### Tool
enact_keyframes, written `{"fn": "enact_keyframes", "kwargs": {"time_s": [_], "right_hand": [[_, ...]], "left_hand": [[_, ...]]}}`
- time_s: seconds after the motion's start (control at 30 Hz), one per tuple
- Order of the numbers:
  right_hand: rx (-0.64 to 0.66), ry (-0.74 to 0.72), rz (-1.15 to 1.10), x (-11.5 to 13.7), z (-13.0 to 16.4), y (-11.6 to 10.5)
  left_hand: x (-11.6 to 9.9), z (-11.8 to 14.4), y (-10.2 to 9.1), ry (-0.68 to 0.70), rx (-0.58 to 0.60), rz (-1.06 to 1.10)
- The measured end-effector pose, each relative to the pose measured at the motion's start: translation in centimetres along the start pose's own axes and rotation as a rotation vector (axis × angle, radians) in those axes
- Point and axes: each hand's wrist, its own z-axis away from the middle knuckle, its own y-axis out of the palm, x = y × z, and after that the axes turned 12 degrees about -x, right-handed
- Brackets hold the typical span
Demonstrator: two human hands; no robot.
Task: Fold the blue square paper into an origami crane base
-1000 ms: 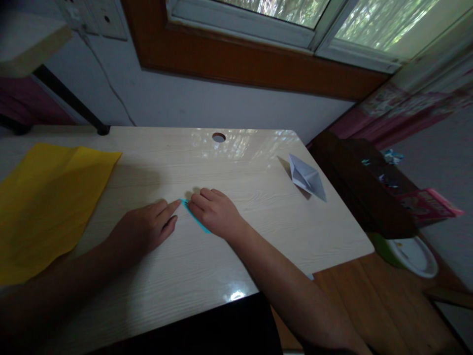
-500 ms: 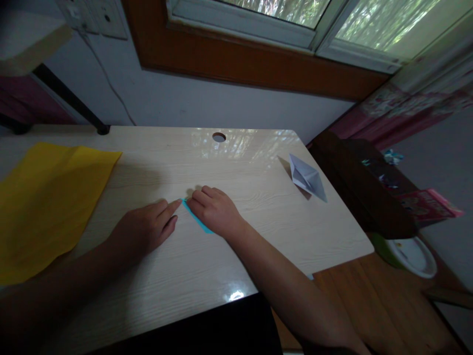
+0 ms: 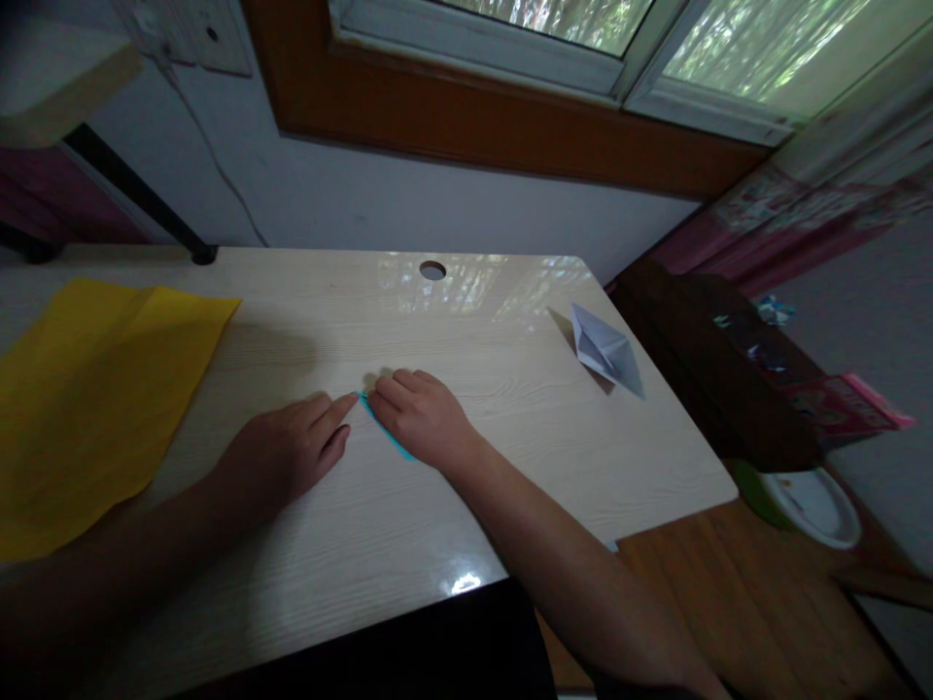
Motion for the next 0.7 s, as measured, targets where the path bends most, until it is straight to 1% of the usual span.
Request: {"fn": "enact_keyframes", "kwargs": {"time_s": [0.17, 0.33, 0.53, 0.7], "right_hand": [[0.02, -0.01, -0.019, -0.09, -0.03, -0.39], [0.046, 0.002, -0.012, -0.04, -0.04, -0.48], [0.044, 0.0, 0.002, -0.01, 0.01, -0.44], [0.04, -0.001, 0.0, -0.04, 0.12, -0.35]], "left_hand": [[-0.02, 0.0, -0.11, -0.006, 0.014, -0.033], [0.2, 0.17, -0.07, 0.034, -0.006, -0.033], [0.36, 0.21, -0.1, 0.078, -0.022, 0.0], [0.28, 0.07, -0.21, 0.062, -0.023, -0.005]]}}
